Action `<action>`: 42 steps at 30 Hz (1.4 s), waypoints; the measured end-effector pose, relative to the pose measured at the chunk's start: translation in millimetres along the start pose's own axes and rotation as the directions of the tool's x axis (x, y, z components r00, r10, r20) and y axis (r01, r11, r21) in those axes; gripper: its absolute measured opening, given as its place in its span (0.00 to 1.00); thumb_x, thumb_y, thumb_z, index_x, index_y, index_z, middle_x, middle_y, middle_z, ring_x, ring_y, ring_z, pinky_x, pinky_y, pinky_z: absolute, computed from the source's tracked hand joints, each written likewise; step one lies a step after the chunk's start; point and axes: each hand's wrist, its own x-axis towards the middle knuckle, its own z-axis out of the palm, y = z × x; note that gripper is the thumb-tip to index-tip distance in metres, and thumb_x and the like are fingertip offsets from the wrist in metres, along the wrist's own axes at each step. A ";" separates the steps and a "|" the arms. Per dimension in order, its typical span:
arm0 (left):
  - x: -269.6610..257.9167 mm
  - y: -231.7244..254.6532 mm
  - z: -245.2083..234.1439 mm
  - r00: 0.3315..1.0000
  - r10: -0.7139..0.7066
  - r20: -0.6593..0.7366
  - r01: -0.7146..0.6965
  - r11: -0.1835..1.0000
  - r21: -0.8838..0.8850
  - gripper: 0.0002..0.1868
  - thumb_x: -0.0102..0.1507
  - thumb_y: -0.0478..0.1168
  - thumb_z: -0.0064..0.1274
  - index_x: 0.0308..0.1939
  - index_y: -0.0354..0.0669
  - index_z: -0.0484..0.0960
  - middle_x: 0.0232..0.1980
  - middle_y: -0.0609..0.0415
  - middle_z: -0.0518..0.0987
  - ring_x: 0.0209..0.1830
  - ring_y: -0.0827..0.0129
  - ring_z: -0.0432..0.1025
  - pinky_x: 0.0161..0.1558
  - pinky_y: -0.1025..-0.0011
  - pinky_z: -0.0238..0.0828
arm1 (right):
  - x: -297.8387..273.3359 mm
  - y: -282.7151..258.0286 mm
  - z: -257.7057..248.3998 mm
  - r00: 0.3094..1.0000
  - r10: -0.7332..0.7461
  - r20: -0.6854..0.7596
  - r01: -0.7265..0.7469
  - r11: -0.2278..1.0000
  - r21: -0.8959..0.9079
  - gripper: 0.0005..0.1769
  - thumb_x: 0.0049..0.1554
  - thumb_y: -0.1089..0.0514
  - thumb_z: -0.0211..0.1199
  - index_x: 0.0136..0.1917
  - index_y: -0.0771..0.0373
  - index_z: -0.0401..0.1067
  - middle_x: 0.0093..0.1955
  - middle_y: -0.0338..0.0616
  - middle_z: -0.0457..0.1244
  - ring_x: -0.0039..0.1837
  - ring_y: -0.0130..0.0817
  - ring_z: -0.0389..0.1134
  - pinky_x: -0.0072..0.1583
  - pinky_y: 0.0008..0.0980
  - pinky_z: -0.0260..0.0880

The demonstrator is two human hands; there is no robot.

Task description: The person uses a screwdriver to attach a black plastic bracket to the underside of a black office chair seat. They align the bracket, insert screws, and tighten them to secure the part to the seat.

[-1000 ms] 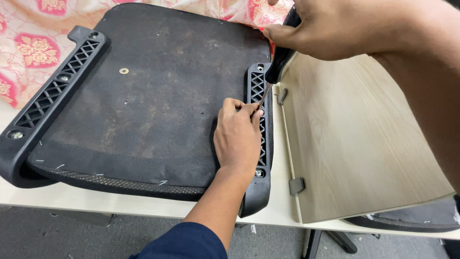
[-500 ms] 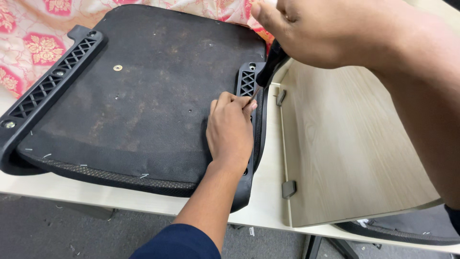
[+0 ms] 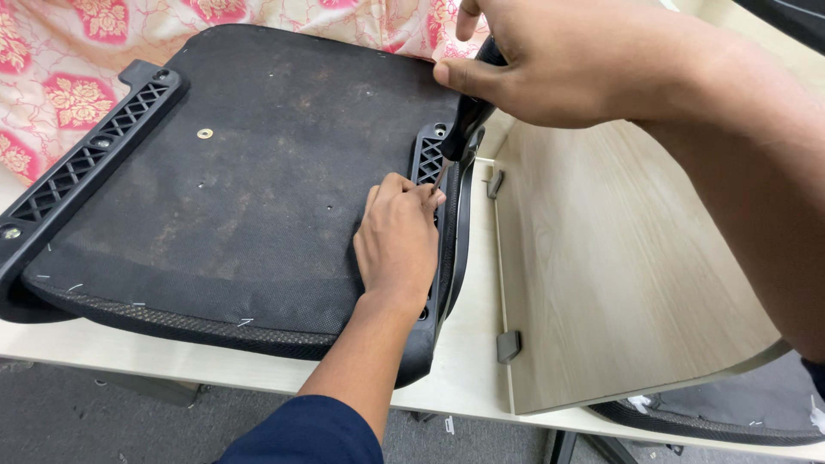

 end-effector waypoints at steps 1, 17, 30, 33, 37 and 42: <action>-0.6 -0.5 -0.5 1.000 0.008 -0.010 -0.008 1.000 0.004 0.13 0.67 0.48 0.51 0.43 0.47 0.88 0.44 0.58 0.78 0.47 0.66 0.74 0.48 0.62 0.75 | 2.1 -1.9 -0.8 0.987 0.126 0.099 -0.125 0.992 -0.023 0.21 0.67 0.48 0.60 0.52 0.71 0.78 0.35 0.57 0.69 0.34 0.47 0.71 0.39 0.43 0.71; 0.0 0.9 -2.3 1.000 -0.001 0.013 0.000 0.999 0.038 0.13 0.67 0.47 0.51 0.45 0.45 0.87 0.45 0.56 0.78 0.48 0.64 0.74 0.48 0.61 0.75 | 0.4 8.9 8.2 0.987 0.117 0.111 -0.134 0.978 0.161 0.23 0.66 0.47 0.61 0.58 0.72 0.69 0.36 0.58 0.66 0.41 0.45 0.71 0.43 0.43 0.68; 1.1 1.5 -5.6 0.998 -0.023 0.051 0.019 0.997 0.078 0.14 0.68 0.48 0.49 0.44 0.45 0.87 0.45 0.56 0.78 0.49 0.65 0.74 0.49 0.63 0.76 | -0.2 12.7 31.4 0.985 0.160 0.064 -0.173 0.923 0.344 0.19 0.70 0.49 0.55 0.60 0.69 0.65 0.41 0.54 0.67 0.44 0.42 0.72 0.46 0.40 0.69; 0.6 2.1 -5.4 0.997 -0.042 0.066 0.037 0.996 0.079 0.15 0.68 0.48 0.49 0.44 0.45 0.87 0.45 0.56 0.78 0.49 0.65 0.74 0.50 0.62 0.75 | -3.2 17.0 29.7 0.991 0.099 0.085 -0.125 0.916 0.382 0.19 0.71 0.48 0.52 0.62 0.68 0.62 0.42 0.55 0.66 0.46 0.42 0.71 0.47 0.41 0.67; -1.0 0.2 -5.0 1.000 0.002 0.020 -0.003 0.998 0.061 0.15 0.68 0.47 0.49 0.44 0.45 0.88 0.45 0.55 0.78 0.49 0.62 0.74 0.49 0.60 0.75 | -4.8 12.1 29.7 0.995 0.095 0.035 -0.101 0.924 0.369 0.21 0.73 0.45 0.50 0.62 0.66 0.64 0.44 0.54 0.67 0.48 0.40 0.70 0.49 0.42 0.67; -0.9 -1.1 -3.8 1.000 -0.011 0.023 0.009 0.998 0.059 0.15 0.68 0.48 0.50 0.45 0.44 0.87 0.45 0.55 0.78 0.49 0.63 0.74 0.48 0.61 0.75 | -4.4 6.9 28.9 0.957 0.261 0.129 -0.287 0.917 0.278 0.22 0.71 0.41 0.49 0.59 0.62 0.67 0.39 0.54 0.66 0.42 0.44 0.70 0.47 0.44 0.67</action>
